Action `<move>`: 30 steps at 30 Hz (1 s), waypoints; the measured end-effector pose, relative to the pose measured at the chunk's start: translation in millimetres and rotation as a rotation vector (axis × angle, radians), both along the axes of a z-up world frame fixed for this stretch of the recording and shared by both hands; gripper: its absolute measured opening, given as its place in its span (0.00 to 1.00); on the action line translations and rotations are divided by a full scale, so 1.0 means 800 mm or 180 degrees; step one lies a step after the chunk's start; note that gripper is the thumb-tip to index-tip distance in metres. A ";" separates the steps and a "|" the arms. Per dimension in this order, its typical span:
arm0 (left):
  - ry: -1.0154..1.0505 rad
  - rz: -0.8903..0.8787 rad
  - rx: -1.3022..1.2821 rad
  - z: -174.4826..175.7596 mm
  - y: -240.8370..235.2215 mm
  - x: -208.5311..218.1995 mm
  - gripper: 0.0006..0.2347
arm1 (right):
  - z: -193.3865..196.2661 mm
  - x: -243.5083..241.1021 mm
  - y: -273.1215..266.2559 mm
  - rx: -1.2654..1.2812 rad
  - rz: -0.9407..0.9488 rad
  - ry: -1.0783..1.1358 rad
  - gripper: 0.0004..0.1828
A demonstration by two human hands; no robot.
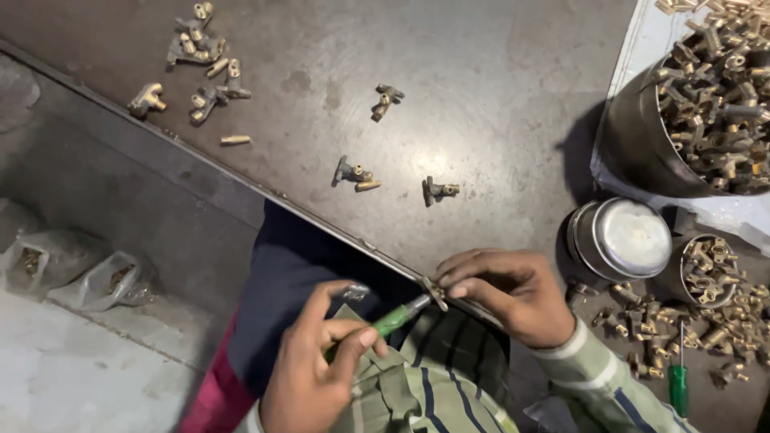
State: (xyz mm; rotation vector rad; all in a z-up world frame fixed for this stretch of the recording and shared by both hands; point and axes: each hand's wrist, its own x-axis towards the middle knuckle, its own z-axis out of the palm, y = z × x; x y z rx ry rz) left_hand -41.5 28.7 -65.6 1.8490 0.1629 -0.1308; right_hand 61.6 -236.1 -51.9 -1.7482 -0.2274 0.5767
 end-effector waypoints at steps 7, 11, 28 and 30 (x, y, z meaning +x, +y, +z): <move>0.1250 -0.0023 -0.2935 -0.004 0.028 0.003 0.17 | 0.012 0.032 -0.031 -0.0415 -0.0225 -0.0438 0.08; 0.0797 0.0323 -0.2503 0.006 0.050 0.009 0.17 | 0.021 0.054 -0.020 -0.1840 0.0353 -0.1943 0.11; 0.0855 0.1128 -0.1617 0.020 0.056 0.015 0.23 | -0.045 0.206 0.125 -0.1433 -0.0335 -0.1397 0.21; 0.0810 0.1196 -0.1659 0.013 0.059 0.013 0.23 | -0.029 0.181 0.108 -0.0892 -0.0323 -0.0987 0.21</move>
